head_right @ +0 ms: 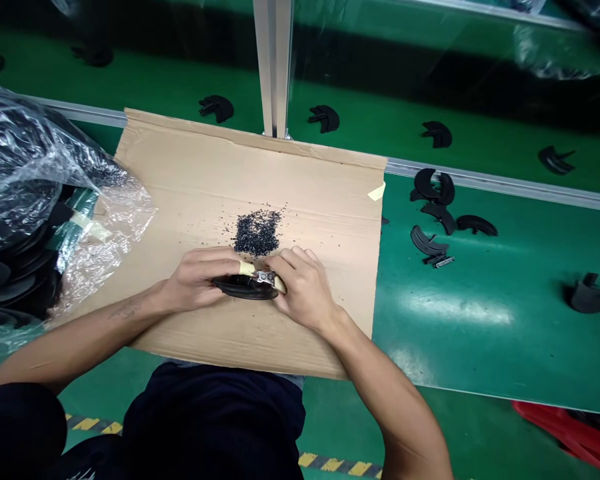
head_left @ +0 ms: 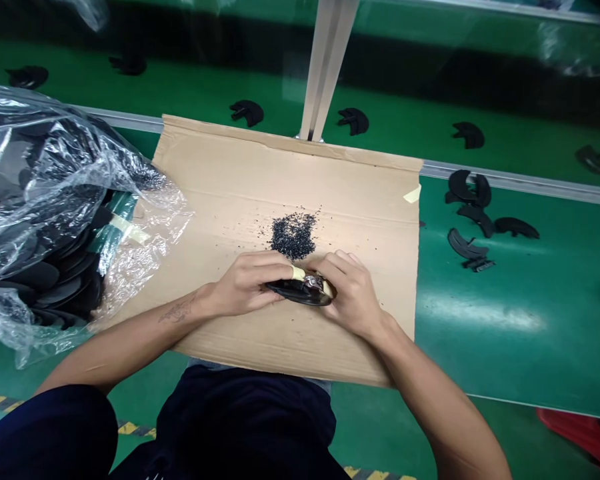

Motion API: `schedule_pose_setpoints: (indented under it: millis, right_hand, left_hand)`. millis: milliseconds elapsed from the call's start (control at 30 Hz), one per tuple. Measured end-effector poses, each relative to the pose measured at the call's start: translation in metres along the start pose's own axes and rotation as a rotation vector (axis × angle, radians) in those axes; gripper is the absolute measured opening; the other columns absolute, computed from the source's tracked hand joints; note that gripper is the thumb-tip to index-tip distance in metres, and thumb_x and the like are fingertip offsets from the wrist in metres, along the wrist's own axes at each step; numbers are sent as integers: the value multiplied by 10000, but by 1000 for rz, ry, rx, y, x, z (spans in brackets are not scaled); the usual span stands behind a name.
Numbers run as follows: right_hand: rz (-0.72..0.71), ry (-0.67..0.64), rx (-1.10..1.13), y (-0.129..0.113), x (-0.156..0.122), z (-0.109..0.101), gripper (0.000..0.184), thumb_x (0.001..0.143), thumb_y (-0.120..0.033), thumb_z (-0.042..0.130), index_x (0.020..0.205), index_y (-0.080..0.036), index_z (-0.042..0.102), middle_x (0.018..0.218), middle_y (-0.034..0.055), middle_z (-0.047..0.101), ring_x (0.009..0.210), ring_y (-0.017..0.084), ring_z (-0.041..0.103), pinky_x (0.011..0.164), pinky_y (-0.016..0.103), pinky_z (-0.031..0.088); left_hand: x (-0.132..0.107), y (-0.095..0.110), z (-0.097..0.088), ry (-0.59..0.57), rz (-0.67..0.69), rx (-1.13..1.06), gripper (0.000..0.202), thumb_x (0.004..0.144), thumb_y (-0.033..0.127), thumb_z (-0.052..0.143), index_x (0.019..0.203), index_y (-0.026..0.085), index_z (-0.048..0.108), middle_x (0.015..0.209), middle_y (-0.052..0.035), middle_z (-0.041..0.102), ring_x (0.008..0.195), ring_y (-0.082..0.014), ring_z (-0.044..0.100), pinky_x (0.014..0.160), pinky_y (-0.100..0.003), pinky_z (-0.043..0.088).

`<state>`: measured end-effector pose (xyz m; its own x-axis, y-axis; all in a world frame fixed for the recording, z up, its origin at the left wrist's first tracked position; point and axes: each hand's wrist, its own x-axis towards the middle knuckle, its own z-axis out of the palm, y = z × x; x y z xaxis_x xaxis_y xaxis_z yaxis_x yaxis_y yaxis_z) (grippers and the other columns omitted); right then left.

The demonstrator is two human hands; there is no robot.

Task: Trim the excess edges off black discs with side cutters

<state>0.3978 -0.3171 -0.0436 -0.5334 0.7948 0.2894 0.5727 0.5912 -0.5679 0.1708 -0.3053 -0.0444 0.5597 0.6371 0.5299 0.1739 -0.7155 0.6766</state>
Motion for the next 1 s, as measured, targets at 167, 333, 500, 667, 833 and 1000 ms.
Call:
schedule_pose_setpoints:
  millis: [167,333,500,667,833,1000]
  right_hand:
    - [-3,9,-28,-2,0,-1,208,878,-121,564,1043,-181,675,977,62,741,832,201,595,732,336,410]
    - [-4,14,-9,-5,1,-3,187,886,-119,573,1028,-183,675,991,56,744,834,195,598,732,340,411]
    - [-13,10,5,-5,1,-4,186,910,-142,565,1058,-186,667,1009,61,748,847,197,606,744,346,417]
    - [-32,11,-12,-4,1,-4,197,927,-157,553,1089,-180,663,1014,71,751,849,200,601,739,348,408]
    - [-63,45,24,-4,1,-3,163,928,-156,571,1059,-159,668,990,70,746,806,185,588,717,341,401]
    - [-30,46,24,-4,0,-4,143,954,-216,561,1033,-178,675,985,76,739,815,193,592,717,345,403]
  left_hand:
    - [0,-1,1,23,26,-2,122,939,168,653,1053,140,688,866,-93,731,779,-141,679,681,-243,553]
    - [-1,-2,2,38,45,1,117,946,160,640,1052,143,688,866,-88,728,785,-136,680,688,-240,561]
    - [-1,-1,2,47,52,-2,118,956,167,627,1048,150,697,875,-90,733,787,-139,680,684,-249,562]
    - [-1,-2,3,58,64,2,126,955,161,632,1058,164,704,869,-78,739,770,-132,676,666,-243,557]
    - [-2,-1,5,70,53,-36,133,946,158,650,1067,147,703,879,-95,743,796,-142,684,697,-254,565]
    - [-1,0,5,92,38,-45,132,944,170,659,1062,158,715,879,-87,745,790,-139,690,697,-250,560]
